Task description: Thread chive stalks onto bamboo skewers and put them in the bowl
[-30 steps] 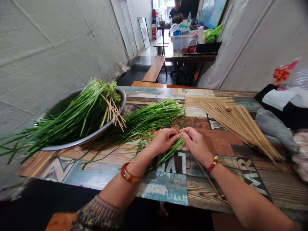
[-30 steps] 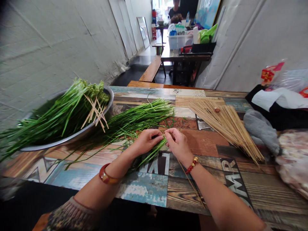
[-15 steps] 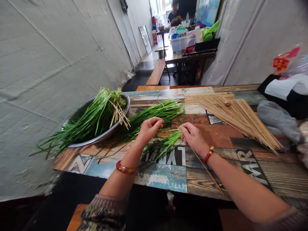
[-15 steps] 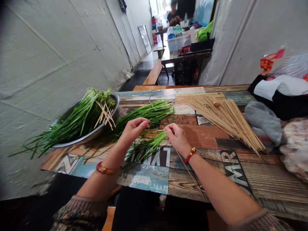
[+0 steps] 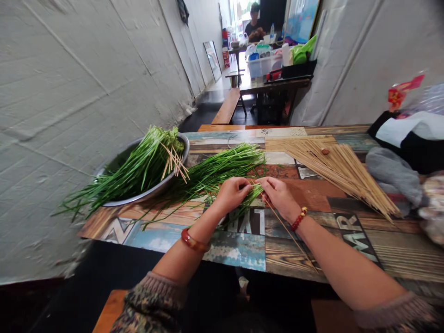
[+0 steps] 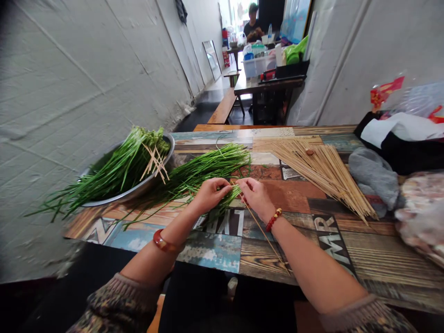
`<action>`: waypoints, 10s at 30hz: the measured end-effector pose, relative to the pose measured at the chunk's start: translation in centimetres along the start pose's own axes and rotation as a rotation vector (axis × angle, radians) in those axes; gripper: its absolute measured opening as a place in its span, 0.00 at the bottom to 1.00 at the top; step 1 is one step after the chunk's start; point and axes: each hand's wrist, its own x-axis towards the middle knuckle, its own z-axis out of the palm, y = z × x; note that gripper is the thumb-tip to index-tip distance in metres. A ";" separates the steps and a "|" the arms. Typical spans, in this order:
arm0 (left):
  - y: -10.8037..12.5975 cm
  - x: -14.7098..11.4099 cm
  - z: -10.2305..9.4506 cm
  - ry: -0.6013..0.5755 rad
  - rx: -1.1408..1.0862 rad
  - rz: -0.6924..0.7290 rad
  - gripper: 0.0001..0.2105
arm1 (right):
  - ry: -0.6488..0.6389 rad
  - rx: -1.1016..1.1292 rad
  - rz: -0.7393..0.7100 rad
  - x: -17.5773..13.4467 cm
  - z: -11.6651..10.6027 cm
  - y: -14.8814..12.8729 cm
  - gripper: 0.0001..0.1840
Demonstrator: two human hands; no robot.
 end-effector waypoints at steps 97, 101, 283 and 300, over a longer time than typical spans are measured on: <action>-2.2 5.4 -3.8 0.085 0.781 0.068 0.14 | 0.107 -0.363 -0.159 0.8 -0.1 0.9 0.18; -2.2 5.5 -4.7 0.185 0.833 0.010 0.15 | 0.108 -0.357 -0.134 0.8 0.0 0.5 0.17; -2.1 1.6 0.3 -0.291 -0.062 0.316 0.06 | -0.019 -0.616 -0.329 -0.6 -1.0 -1.7 0.10; -2.4 1.6 0.8 -0.351 -0.044 0.452 0.06 | -0.037 -0.608 -0.285 -0.7 -0.7 -1.5 0.11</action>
